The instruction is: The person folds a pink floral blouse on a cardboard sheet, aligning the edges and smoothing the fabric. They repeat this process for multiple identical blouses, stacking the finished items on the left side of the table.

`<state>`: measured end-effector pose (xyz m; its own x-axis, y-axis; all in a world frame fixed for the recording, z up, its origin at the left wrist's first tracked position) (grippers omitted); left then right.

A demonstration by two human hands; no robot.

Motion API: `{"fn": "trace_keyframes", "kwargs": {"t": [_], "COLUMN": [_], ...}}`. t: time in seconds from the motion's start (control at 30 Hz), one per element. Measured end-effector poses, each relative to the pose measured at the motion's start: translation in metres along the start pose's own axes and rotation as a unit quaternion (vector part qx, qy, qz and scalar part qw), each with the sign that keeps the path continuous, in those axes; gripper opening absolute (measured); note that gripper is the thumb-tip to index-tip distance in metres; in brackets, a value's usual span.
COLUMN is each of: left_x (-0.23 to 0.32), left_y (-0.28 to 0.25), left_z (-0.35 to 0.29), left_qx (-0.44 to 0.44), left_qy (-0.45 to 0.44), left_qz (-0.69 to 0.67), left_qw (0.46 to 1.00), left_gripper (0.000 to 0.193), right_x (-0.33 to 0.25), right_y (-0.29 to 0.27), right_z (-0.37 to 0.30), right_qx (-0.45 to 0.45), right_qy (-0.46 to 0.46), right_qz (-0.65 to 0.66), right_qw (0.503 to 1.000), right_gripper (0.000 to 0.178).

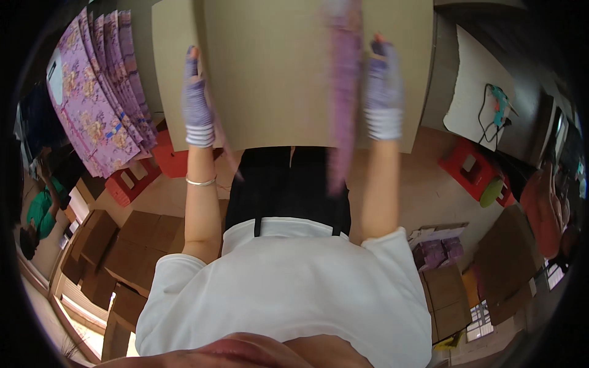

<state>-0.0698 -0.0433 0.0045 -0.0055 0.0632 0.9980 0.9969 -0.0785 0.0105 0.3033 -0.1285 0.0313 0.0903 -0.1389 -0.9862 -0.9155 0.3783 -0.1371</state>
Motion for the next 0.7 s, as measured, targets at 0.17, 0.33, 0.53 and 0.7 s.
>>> {"fn": "trace_keyframes", "kwargs": {"t": [0.17, 0.33, 0.53, 0.7], "left_x": [0.052, 0.070, 0.078, 0.066], "left_y": [-0.038, -0.046, -0.028, 0.000], "left_z": [-0.009, 0.003, 0.063, 0.061], "left_qx": [-0.035, 0.037, 0.032, 0.031], "left_qy": [-0.075, -0.038, 0.062, 0.187], "left_qz": [-0.171, 0.117, 0.167, 0.110], "left_qw": [0.982, 0.992, 0.983, 0.976], "left_gripper": [0.060, 0.049, 0.042, 0.046], "right_x": [-0.058, -0.043, -0.070, -0.058], "right_y": [-0.067, -0.097, -0.072, -0.007], "right_z": [-0.031, -0.025, 0.039, 0.007], "right_qx": [-0.041, 0.024, 0.104, -0.018], "right_qy": [0.041, 0.142, -0.126, -0.153], "right_qz": [-0.068, -0.134, -0.539, -0.368], "right_qw": [0.996, 0.980, 0.826, 0.917], "right_gripper": [0.064, 0.042, 0.038, 0.030]}}
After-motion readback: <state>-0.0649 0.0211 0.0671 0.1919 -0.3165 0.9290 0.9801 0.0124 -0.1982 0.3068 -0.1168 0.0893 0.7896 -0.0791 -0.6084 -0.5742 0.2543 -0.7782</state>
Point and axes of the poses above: each hand's wrist, its own z-axis towards the middle knuckle, its own y-axis out of the palm, x = y × z, the point moved 3 cm from there along z, towards the middle knuckle, and after that the axes turned 3 degrees about -x, right-handed, at the moved point
